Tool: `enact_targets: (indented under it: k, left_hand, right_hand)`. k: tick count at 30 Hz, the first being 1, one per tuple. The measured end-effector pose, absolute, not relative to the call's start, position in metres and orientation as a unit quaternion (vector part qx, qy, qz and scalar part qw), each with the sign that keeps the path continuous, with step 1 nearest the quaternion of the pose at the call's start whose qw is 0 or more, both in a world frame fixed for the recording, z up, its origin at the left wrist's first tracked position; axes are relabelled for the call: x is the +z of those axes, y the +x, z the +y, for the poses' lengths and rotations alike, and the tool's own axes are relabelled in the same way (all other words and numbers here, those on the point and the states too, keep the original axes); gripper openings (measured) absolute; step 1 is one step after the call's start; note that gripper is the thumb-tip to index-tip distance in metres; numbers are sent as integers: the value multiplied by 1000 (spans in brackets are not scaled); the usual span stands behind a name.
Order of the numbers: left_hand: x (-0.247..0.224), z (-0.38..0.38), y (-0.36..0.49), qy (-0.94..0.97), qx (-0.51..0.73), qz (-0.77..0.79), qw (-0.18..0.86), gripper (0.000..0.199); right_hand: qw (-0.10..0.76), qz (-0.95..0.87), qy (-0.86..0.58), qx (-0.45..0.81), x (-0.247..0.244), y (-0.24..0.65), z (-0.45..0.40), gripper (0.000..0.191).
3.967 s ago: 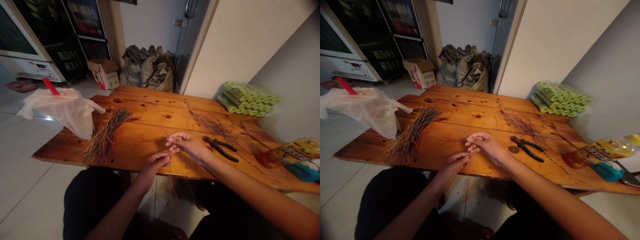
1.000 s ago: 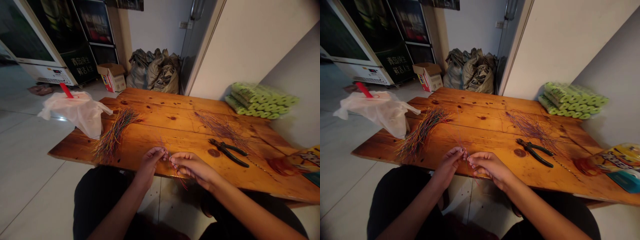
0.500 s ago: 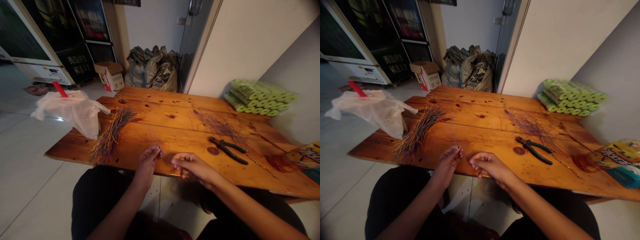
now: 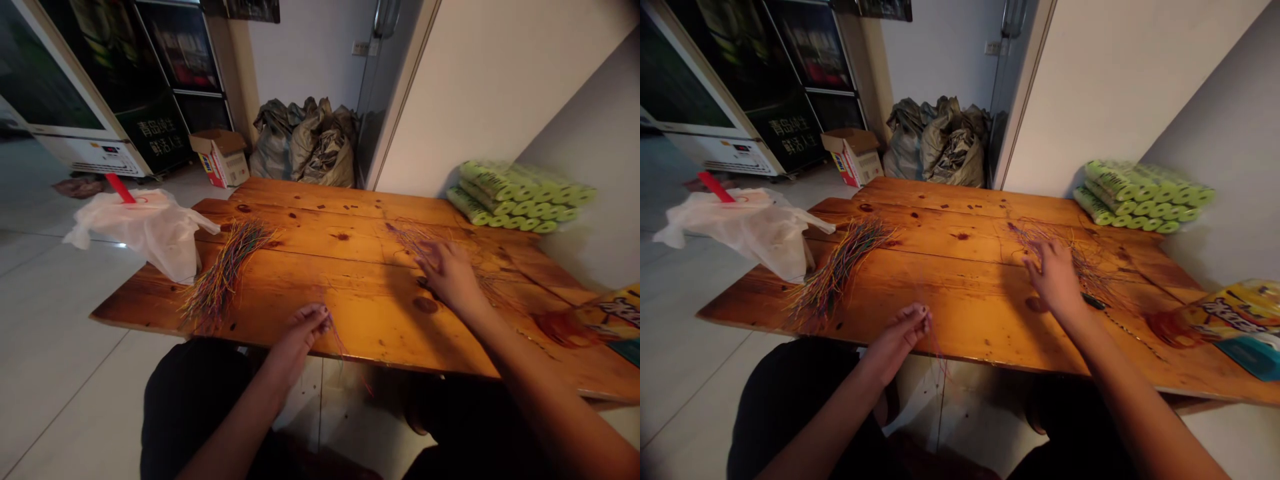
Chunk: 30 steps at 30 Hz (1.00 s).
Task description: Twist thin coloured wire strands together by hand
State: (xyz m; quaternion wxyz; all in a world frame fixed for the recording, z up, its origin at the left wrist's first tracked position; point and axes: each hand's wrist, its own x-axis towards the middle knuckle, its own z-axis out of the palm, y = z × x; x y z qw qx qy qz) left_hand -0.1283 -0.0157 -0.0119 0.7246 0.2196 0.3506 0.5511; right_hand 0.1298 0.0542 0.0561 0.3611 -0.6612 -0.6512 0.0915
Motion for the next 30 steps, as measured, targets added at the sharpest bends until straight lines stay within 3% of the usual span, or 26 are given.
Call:
enact_targets:
  k: [4,7,17,23,26,30]
  left_hand:
    - [-11,-26,-121,309,435,345,772,15]
    - [-12,-30,-119,293,392,331,807,18]
    - [-10,-30,-111,351,376,366,775,19]
    - [0,-30,-117,389,415,375,732,30]
    - [-1,-29,-120,404,392,381,733,20]
    - [-6,-27,-117,391,421,389,720,8]
  right_hand:
    - [296,-604,-477,567,41,77,12,35]
    - [305,-498,-403,705,25,49,-13,25]
    - [368,-471,-397,697,7,48,-17,16]
    - [308,-501,-393,707,11,56,-22,14]
    - [263,-497,-386,731,10,56,-27,14]
    - [280,-461,-386,748,7,51,-31,16]
